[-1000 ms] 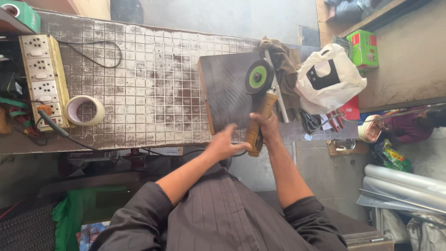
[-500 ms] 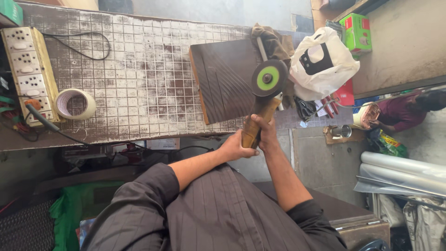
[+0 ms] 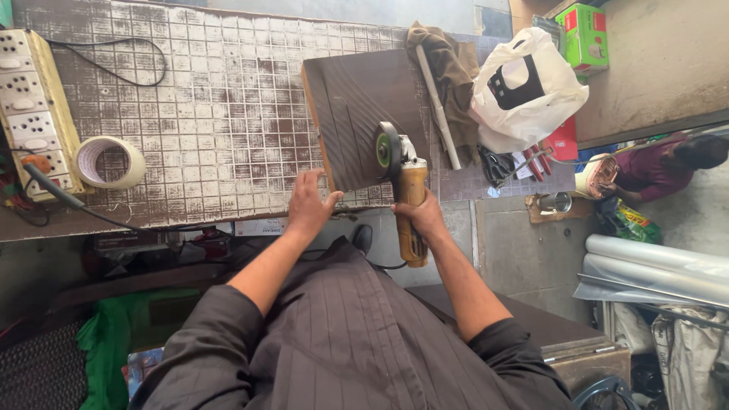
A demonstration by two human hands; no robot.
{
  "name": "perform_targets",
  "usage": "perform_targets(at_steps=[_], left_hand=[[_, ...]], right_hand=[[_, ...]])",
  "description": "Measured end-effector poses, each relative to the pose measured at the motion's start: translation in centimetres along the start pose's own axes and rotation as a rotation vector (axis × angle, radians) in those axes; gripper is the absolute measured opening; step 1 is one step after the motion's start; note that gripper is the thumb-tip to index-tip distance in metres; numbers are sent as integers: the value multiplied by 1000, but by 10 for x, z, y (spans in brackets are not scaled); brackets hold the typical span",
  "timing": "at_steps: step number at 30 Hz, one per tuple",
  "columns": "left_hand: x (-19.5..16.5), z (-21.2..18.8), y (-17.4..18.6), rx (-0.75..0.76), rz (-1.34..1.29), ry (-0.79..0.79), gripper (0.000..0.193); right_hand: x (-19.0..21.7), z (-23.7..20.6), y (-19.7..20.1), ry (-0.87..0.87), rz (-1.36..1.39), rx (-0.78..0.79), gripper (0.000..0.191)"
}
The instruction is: The person picks up an angle grinder and grinds the surface of a carved wooden panel on a workbench, holding the panel steady with the other hand. They reposition the panel and continue grinding across its face, producing dust and smoke, then set the grinder down and reposition the panel.
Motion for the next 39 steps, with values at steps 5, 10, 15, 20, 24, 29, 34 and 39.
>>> perform_targets(at_steps=[5,10,15,20,24,29,34,39], left_hand=[[-3,17,0,18,70,-161,85],[-2,15,-8,56,132,-219,82],[-3,15,-11,60,207,-226,80],[-2,15,-9,82,234,-181,81],[-3,16,-8,98,234,-167,81],[-3,18,-8,103,236,-164,80],[-5,17,-8,86,267,-219,80],[-2,18,-11,106,275,-204,80]], right_hand=[[18,2,-9,22,-45,29,53],[26,7,-15,-13,-92,47,57],[33,11,-20,-4,-149,65,58],[36,11,-23,-29,-152,64,60],[40,11,-23,-18,-178,64,60],[42,12,-25,-59,-185,63,58],[45,14,-28,-71,-178,107,52],[43,17,-28,-86,-192,128,49]])
Point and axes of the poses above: each hand's wrist, its own z-axis towards the middle knuckle, its own y-axis out of the back of the hand, x = y × z, the point moved 7 cm from there along z, towards the middle knuckle, and after that the axes turned 3 degrees about y, right-handed, at the moved point
